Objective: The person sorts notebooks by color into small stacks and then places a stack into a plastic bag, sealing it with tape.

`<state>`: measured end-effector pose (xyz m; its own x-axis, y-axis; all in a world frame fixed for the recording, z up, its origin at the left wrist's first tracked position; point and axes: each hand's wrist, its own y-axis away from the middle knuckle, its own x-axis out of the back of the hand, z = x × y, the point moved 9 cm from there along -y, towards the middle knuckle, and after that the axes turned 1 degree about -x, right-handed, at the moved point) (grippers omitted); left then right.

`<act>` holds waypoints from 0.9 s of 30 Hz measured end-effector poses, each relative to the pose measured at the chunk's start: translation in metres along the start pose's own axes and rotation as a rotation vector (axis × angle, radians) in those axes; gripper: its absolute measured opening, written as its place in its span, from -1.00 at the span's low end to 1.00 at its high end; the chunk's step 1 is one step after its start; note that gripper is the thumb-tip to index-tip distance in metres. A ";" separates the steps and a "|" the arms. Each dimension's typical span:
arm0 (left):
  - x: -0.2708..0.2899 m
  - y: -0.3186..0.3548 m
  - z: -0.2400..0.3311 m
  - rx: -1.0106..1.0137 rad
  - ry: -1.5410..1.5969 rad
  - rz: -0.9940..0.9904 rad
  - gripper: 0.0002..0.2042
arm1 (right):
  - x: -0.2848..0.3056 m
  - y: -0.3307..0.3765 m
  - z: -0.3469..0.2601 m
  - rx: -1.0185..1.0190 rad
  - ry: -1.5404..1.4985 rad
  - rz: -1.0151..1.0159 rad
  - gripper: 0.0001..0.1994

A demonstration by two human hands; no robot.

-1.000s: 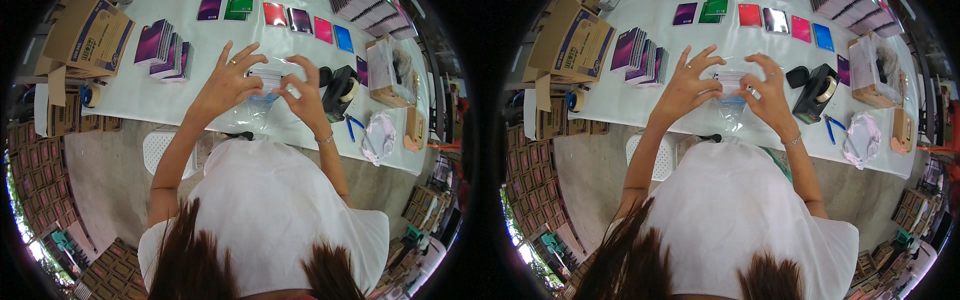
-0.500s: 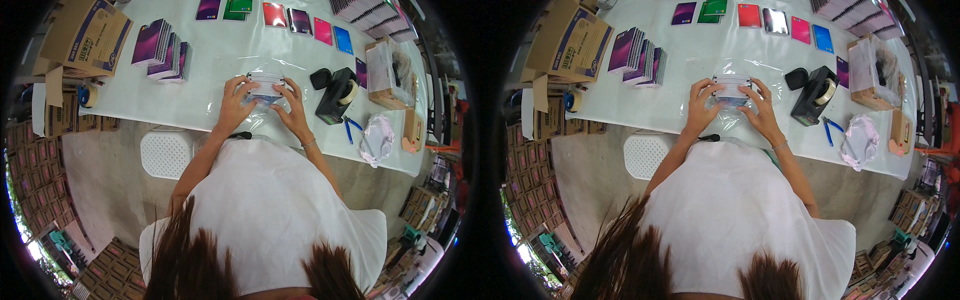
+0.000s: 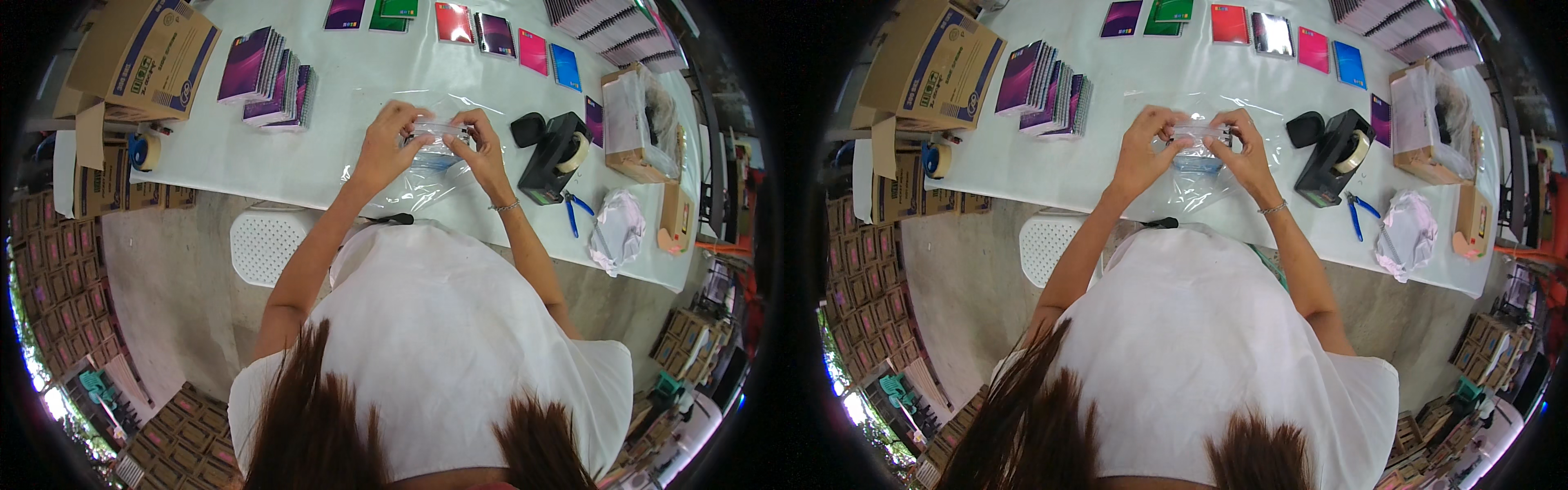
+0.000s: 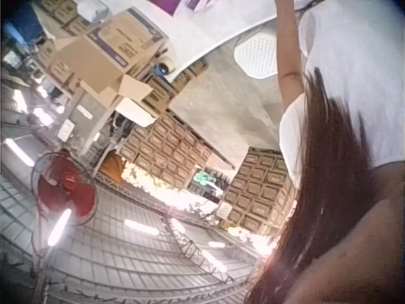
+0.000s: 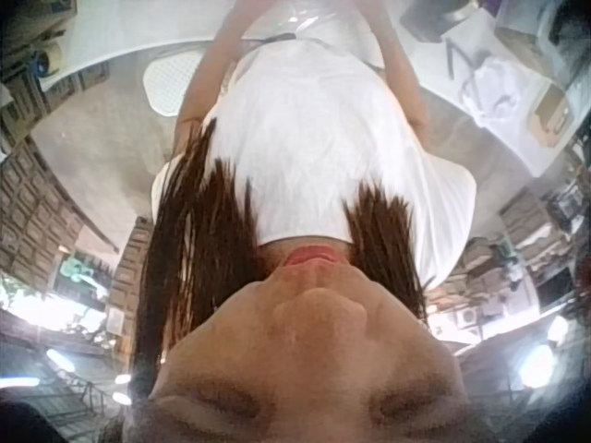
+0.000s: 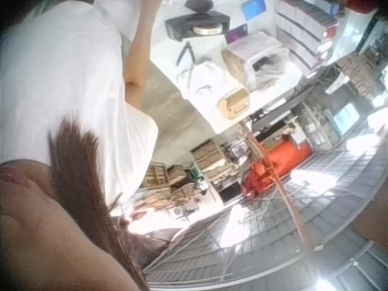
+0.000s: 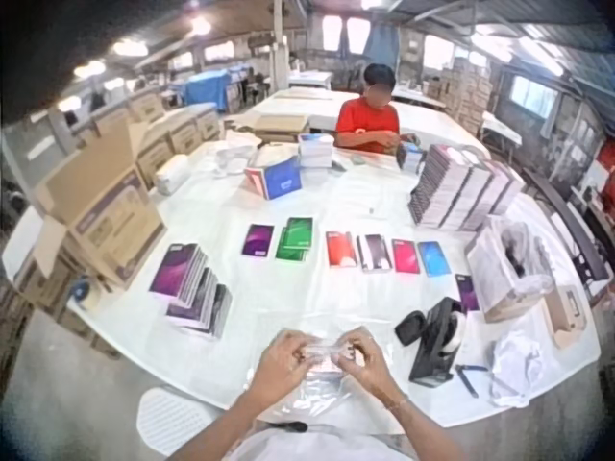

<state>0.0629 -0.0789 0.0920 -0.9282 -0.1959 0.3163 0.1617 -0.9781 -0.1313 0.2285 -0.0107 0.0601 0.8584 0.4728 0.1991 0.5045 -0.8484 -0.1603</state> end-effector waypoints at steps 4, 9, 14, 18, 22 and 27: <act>-0.002 -0.005 -0.008 0.013 -0.014 0.064 -0.55 | -0.007 -0.007 0.007 -0.211 -0.353 0.021 -0.63; -0.028 -0.007 -0.051 0.250 0.436 -0.063 -0.61 | -0.021 -0.004 0.032 -0.410 -0.556 -0.110 -0.67; -0.040 -0.002 -0.057 0.362 0.602 -0.121 -0.73 | -0.020 0.001 0.034 -0.370 -0.591 -0.038 -0.72; -0.032 -0.004 -0.051 0.237 0.485 -0.065 -0.78 | -0.010 0.002 0.016 -0.255 -0.267 -0.063 -0.70; -0.026 -0.006 -0.040 0.129 0.451 -0.064 -0.85 | -0.005 0.003 -0.017 -0.032 0.076 -0.170 -0.57; -0.019 -0.008 -0.025 0.036 0.277 -0.104 -0.83 | -0.003 0.008 -0.032 0.018 0.228 -0.097 -0.55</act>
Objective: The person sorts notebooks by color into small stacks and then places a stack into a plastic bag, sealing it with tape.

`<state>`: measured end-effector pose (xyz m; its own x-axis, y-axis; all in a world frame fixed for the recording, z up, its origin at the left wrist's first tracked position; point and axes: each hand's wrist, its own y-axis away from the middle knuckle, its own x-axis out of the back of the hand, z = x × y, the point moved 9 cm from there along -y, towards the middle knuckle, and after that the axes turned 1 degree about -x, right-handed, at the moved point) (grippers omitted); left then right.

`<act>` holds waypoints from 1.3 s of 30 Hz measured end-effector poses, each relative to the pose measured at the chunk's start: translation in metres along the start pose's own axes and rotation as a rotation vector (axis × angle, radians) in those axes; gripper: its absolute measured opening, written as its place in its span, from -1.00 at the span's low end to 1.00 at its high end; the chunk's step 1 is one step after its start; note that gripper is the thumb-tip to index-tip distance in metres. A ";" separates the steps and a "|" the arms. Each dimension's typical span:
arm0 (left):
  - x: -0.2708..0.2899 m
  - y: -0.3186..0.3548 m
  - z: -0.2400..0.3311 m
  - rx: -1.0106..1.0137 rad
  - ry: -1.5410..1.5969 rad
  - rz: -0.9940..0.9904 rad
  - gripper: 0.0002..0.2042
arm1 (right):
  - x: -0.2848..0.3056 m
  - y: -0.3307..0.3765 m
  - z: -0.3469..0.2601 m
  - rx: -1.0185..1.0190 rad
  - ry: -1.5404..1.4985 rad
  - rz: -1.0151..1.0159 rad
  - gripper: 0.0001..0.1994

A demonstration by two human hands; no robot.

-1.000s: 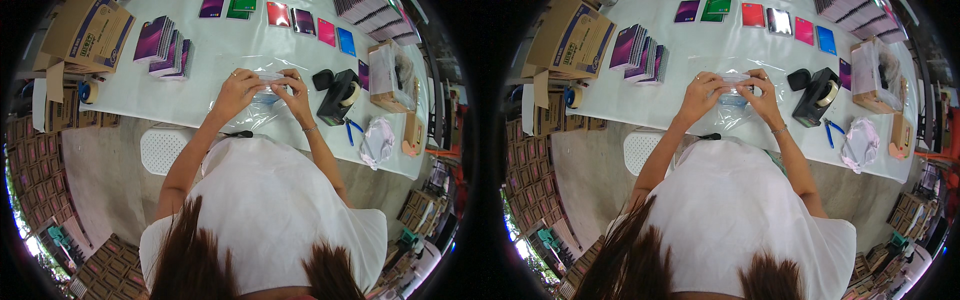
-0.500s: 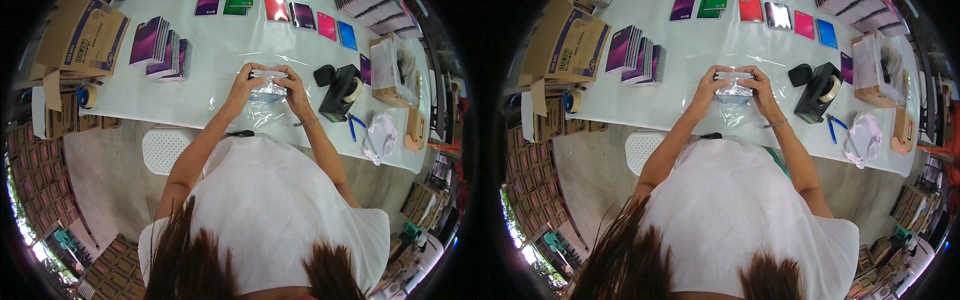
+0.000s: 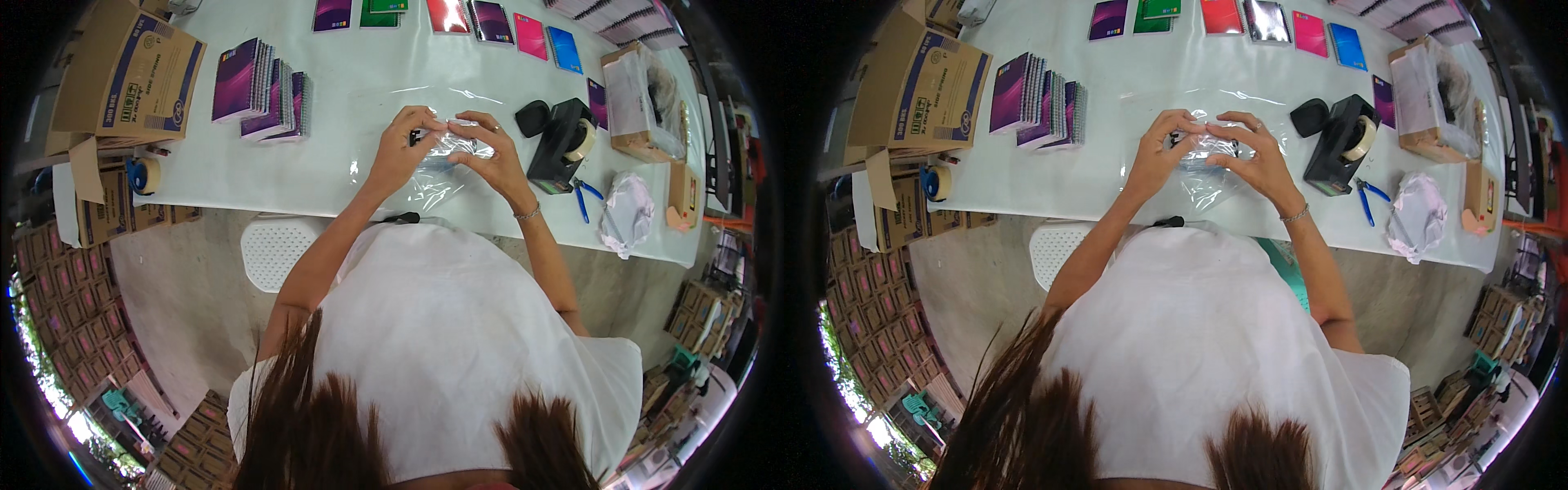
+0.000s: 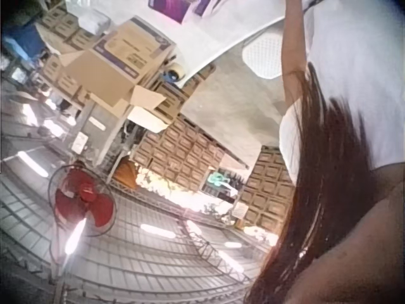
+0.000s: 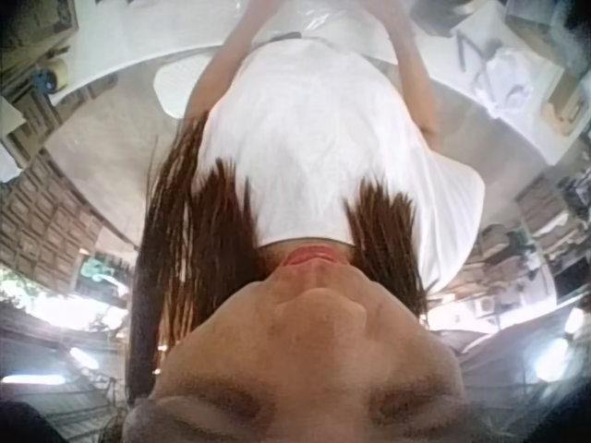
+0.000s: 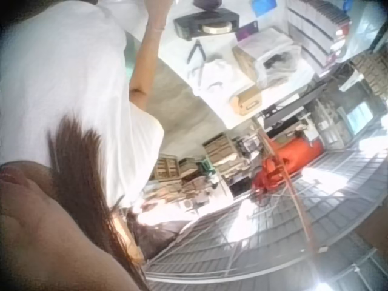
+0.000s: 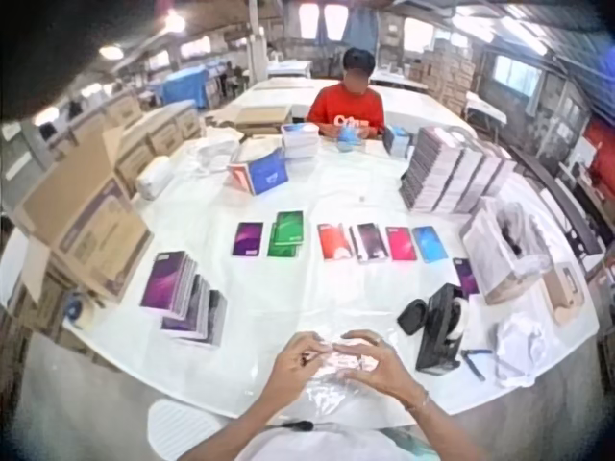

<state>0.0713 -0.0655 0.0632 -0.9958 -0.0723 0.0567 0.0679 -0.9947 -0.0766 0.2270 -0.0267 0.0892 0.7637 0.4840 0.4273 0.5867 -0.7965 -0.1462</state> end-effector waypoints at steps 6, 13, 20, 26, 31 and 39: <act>-0.008 0.021 0.060 -0.405 -0.699 -0.067 -0.73 | -0.003 0.028 -0.011 0.132 0.286 0.316 -0.71; -0.008 0.030 0.048 -0.591 -0.591 -0.045 -0.76 | 0.015 0.057 -0.003 -0.050 0.355 0.614 -0.67; -0.009 0.033 0.046 -0.660 -0.523 0.006 -0.81 | 0.153 0.193 0.132 -0.739 -0.199 0.941 -0.66; -0.008 0.031 0.047 -0.697 -0.421 -0.003 -0.87 | 0.157 0.194 0.152 -0.773 -0.308 0.955 -0.72; -0.015 0.029 0.046 -0.731 -0.452 -0.067 -0.85 | 0.152 0.196 0.143 -0.675 -0.326 1.000 -0.80; -0.011 0.030 0.045 -0.862 -0.482 -0.082 -0.86 | 0.091 0.227 0.140 -0.633 -0.589 1.123 -0.81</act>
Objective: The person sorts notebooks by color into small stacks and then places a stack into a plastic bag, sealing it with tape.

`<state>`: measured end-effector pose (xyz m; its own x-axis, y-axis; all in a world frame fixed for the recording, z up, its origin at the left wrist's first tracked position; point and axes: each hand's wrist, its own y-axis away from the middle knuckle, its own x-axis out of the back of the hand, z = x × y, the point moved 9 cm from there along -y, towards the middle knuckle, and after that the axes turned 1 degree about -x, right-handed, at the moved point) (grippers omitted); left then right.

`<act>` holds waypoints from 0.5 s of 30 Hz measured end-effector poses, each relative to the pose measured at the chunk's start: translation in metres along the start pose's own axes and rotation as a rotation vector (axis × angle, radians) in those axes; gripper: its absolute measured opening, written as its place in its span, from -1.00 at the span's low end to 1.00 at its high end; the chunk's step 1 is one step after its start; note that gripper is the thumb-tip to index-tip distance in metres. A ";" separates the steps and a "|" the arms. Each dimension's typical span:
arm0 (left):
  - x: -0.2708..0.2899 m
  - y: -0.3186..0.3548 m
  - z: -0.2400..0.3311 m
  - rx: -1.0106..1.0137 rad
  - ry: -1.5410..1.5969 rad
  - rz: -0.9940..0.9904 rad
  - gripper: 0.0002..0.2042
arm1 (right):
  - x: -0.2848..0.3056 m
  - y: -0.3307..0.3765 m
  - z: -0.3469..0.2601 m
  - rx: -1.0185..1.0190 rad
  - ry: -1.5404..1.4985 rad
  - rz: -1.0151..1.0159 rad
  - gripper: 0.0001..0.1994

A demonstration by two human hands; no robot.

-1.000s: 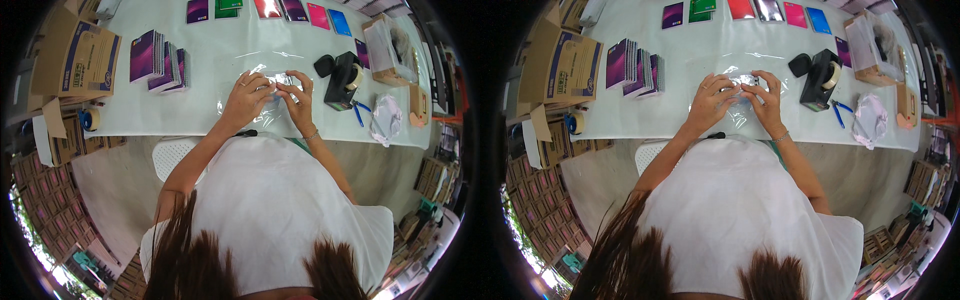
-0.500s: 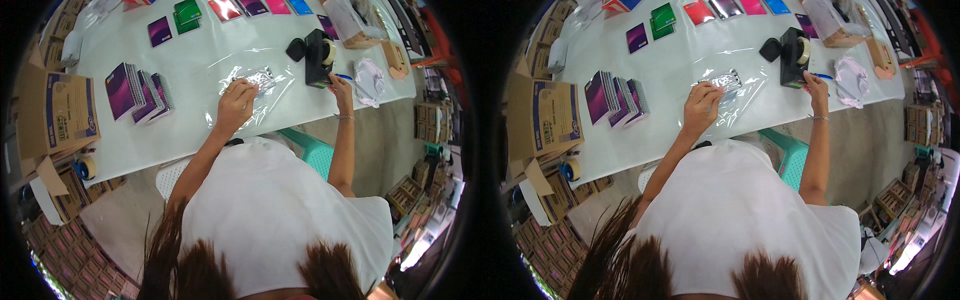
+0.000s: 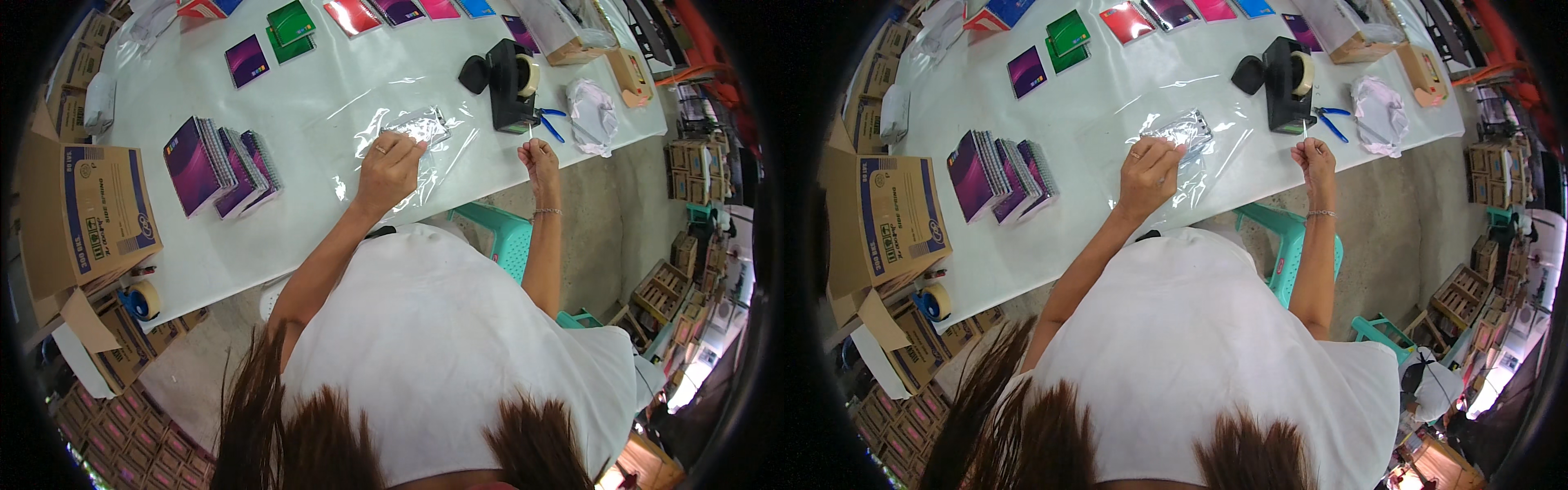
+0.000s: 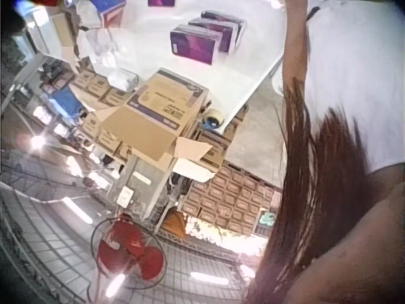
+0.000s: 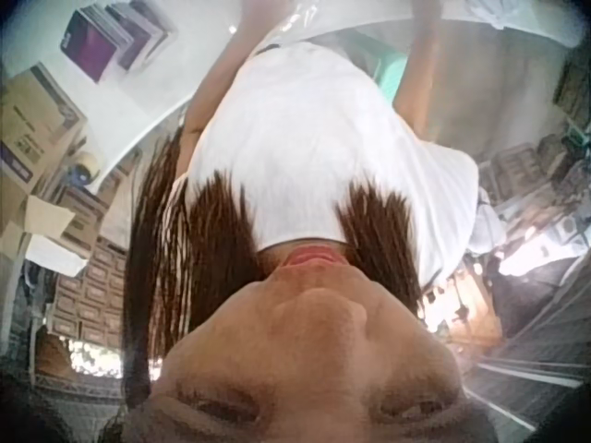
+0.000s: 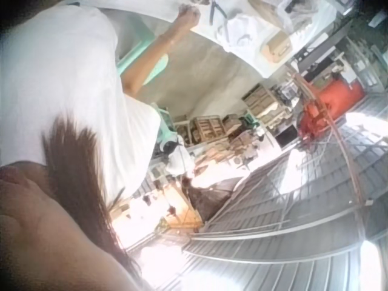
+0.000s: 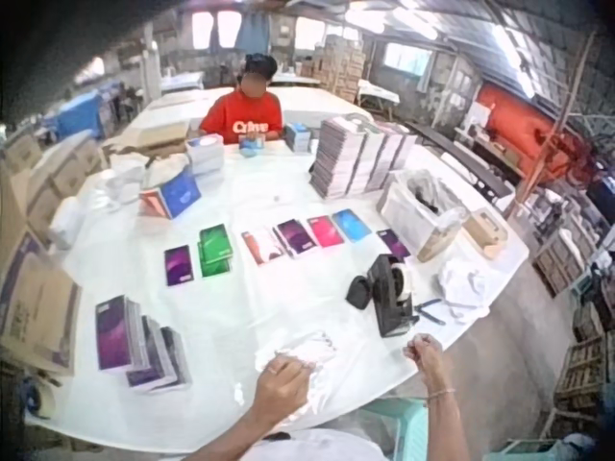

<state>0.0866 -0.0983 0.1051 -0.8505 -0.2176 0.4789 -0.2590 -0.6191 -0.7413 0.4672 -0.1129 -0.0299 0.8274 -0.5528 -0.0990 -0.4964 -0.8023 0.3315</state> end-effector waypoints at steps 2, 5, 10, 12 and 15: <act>0.001 -0.001 0.003 -0.012 0.036 0.016 -0.87 | 0.009 -0.006 0.003 0.054 0.155 0.056 -0.82; 0.002 -0.002 0.002 -0.032 0.030 0.035 -0.88 | 0.016 0.001 0.007 0.084 0.343 0.123 -0.83; 0.003 0.006 -0.005 -0.017 0.008 0.038 -0.87 | -0.101 0.074 -0.017 0.023 0.216 -0.151 -0.82; 0.005 0.005 -0.005 -0.011 0.013 0.034 -0.86 | -0.156 0.108 -0.027 0.002 0.197 -0.283 -0.83; 0.004 0.005 -0.005 -0.025 0.032 0.027 -0.86 | -0.194 0.132 -0.024 -0.056 0.201 -0.358 -0.82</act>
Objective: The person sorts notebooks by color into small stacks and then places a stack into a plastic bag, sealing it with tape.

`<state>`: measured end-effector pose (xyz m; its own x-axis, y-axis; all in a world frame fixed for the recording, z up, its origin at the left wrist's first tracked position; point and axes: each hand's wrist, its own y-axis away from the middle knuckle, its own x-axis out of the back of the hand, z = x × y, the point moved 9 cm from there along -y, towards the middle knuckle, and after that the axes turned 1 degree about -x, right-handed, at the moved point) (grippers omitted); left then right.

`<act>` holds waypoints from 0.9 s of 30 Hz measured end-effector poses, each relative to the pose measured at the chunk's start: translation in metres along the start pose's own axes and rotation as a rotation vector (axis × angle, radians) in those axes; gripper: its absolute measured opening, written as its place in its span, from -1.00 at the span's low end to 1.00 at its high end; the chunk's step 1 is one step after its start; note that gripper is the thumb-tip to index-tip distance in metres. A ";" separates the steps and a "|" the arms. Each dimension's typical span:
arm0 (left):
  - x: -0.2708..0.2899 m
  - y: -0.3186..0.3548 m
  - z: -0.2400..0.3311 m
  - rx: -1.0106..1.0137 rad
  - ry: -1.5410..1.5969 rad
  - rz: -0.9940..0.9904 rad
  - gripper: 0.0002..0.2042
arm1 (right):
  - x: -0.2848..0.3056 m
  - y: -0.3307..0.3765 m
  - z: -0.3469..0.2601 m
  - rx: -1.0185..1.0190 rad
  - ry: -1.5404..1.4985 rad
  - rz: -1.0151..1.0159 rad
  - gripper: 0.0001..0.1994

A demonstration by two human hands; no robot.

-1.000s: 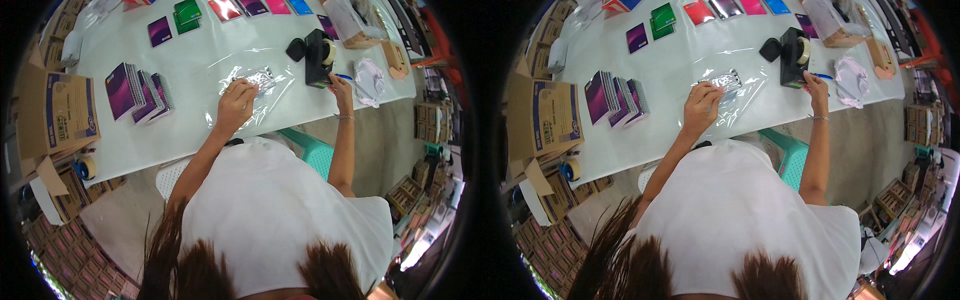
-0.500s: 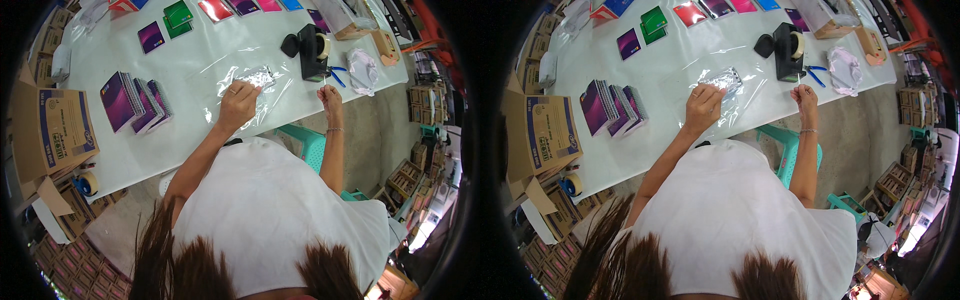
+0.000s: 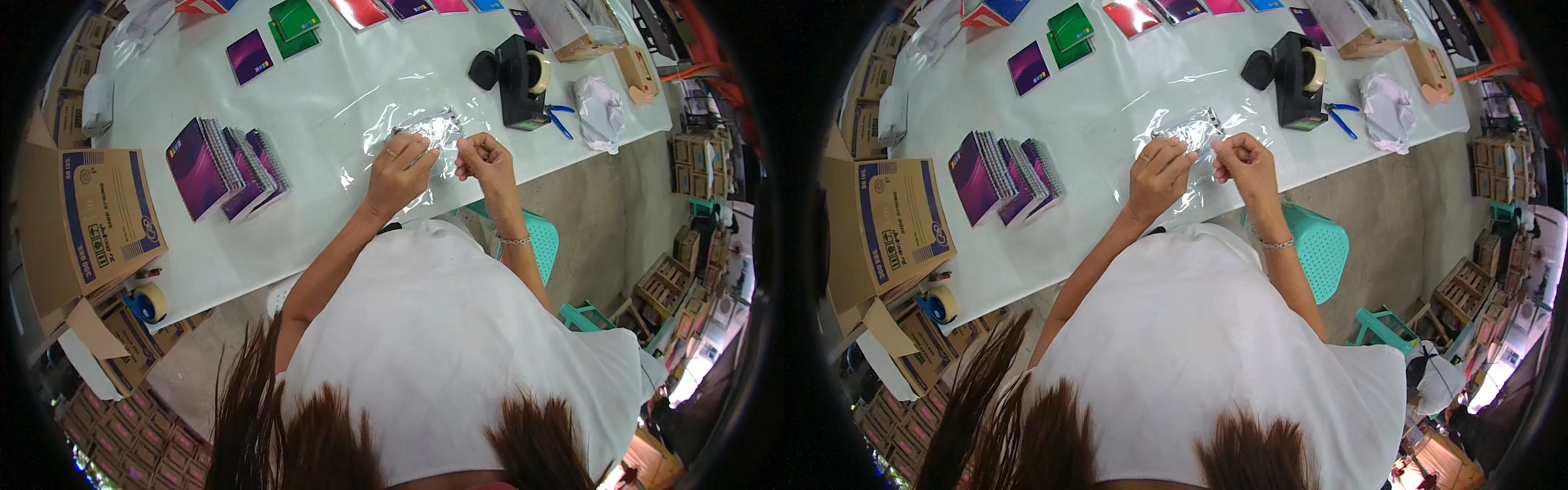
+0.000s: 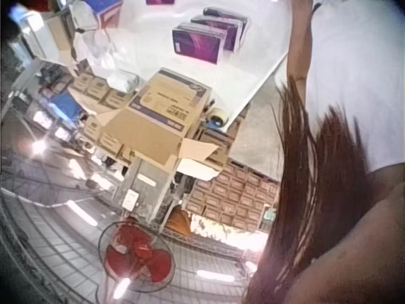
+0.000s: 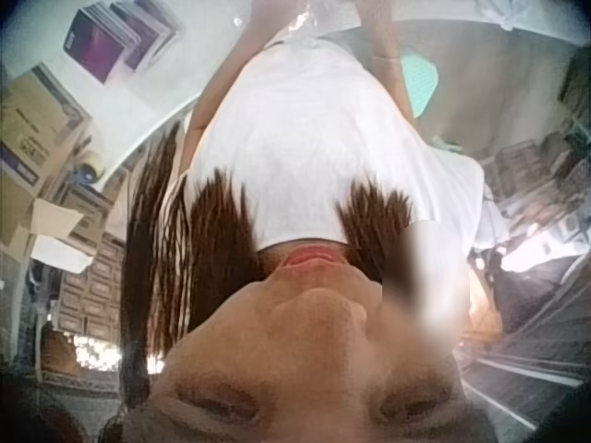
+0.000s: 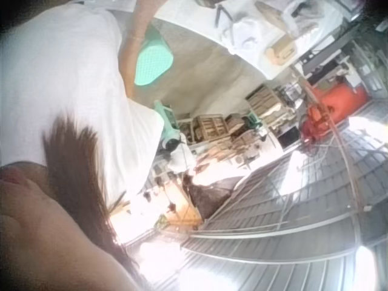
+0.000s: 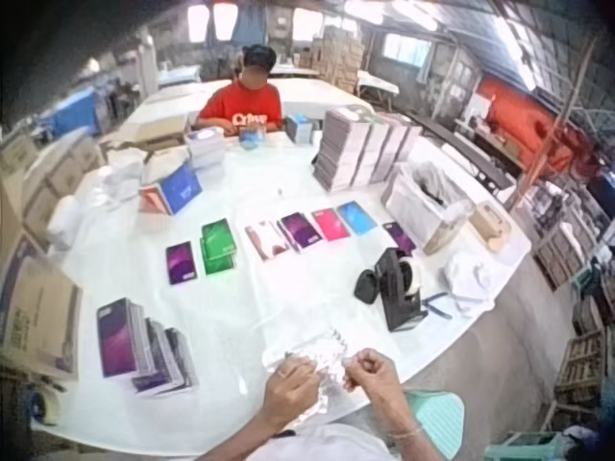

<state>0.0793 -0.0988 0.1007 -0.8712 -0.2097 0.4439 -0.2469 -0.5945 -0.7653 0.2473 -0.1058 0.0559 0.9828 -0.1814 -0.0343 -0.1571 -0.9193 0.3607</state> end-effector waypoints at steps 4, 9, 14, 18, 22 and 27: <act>-0.001 0.000 0.001 -0.021 -0.018 0.008 -0.89 | -0.020 -0.003 0.001 -0.034 0.035 0.021 -0.79; -0.001 0.004 -0.007 0.042 0.020 -0.007 -0.80 | -0.021 -0.004 0.005 -0.052 0.083 0.050 -0.74; -0.004 -0.009 -0.005 0.277 -0.155 -0.357 -0.27 | -0.020 -0.009 0.014 -0.050 0.005 0.036 -0.74; -0.021 0.008 -0.014 0.216 -0.308 -0.542 -0.17 | -0.017 -0.018 0.047 0.094 -0.148 0.084 -0.71; -0.014 0.001 -0.005 0.243 -0.221 -0.458 -0.16 | 0.004 -0.027 0.076 0.125 0.229 0.083 -0.66; -0.030 -0.027 -0.012 0.354 -0.173 -0.416 -0.18 | -0.013 -0.003 0.097 -0.365 -0.033 -0.241 -0.79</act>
<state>0.1068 -0.0675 0.1025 -0.6417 -0.0083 0.7669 -0.3711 -0.8717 -0.3200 0.2259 -0.1346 -0.0353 0.9825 0.0069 -0.1859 0.1272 -0.7544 0.6440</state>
